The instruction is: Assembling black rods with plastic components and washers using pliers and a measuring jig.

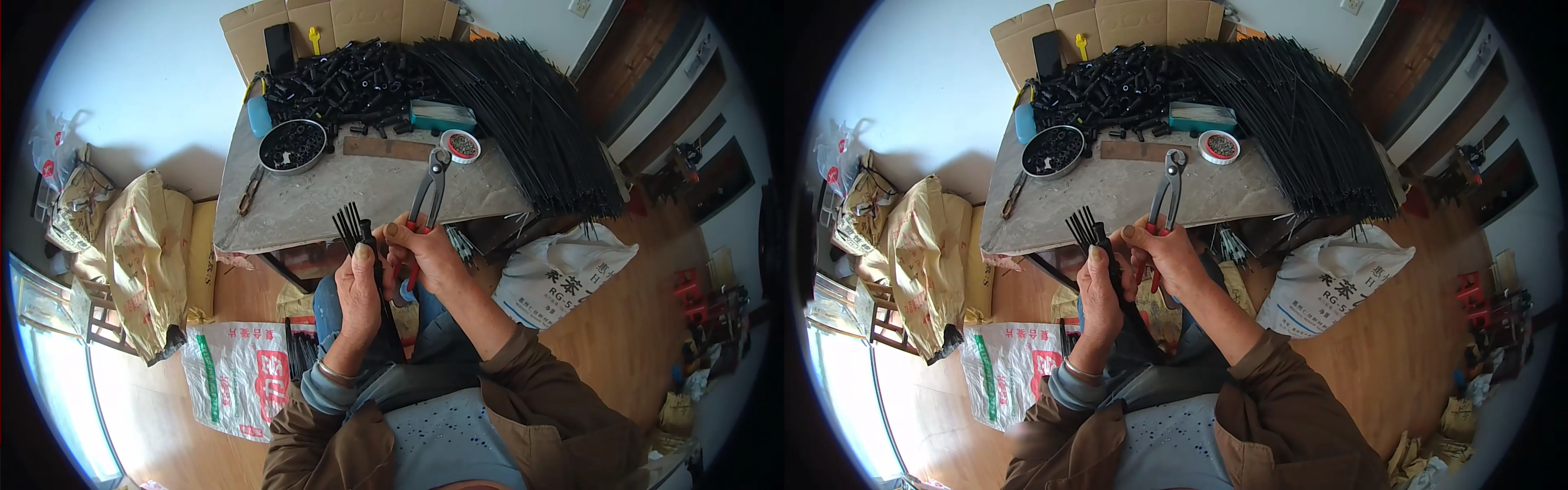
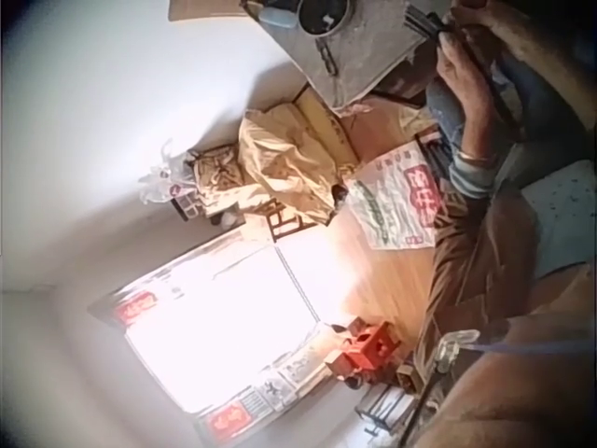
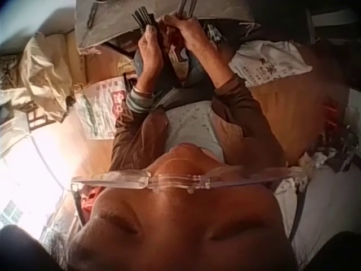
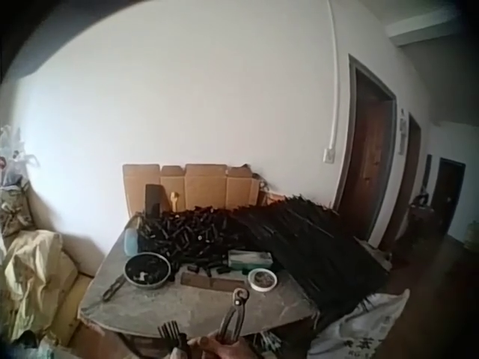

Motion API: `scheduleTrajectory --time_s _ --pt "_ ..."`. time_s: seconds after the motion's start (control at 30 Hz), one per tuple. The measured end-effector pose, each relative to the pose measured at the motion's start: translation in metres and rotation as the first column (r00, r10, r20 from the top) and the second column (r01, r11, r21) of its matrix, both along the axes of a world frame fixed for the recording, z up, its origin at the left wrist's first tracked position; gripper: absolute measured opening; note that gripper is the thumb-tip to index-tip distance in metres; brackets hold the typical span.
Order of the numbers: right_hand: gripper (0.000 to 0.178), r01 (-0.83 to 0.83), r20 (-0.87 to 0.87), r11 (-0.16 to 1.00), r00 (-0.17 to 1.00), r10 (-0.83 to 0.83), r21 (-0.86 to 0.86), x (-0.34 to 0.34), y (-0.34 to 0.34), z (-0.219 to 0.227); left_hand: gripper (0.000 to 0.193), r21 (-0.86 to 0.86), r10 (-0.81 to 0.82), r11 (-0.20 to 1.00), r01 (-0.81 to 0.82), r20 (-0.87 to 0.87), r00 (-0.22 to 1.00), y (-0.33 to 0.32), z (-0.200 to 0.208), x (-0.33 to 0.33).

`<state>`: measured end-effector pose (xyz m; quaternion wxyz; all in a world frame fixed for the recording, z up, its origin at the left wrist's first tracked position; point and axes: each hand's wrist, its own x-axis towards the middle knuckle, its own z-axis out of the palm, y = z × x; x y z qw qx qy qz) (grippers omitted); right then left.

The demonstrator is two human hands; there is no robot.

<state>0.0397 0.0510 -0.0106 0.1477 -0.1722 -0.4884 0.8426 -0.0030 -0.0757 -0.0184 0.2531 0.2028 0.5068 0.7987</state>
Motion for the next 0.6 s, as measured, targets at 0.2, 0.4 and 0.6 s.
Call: scheduleTrajectory --time_s 0.2,0.4,0.6 --pt "0.026 -0.006 -0.05 0.993 0.999 -0.001 -0.121 -0.001 -0.001 -0.003 0.056 -0.001 -0.037 0.999 0.037 0.011 0.999 0.001 0.002 -0.002" --pt "0.03 -0.063 0.043 0.998 0.997 0.064 -0.026 0.001 0.007 -0.002 0.059 -0.024 -0.02 1.0 0.019 -0.022 1.0 0.002 -0.001 -0.006" --pt "0.029 -0.146 -0.012 0.965 0.989 0.147 -0.217 -0.002 0.011 -0.007 0.058 0.019 -0.044 0.999 0.044 0.026 0.999 0.002 -0.002 -0.009"
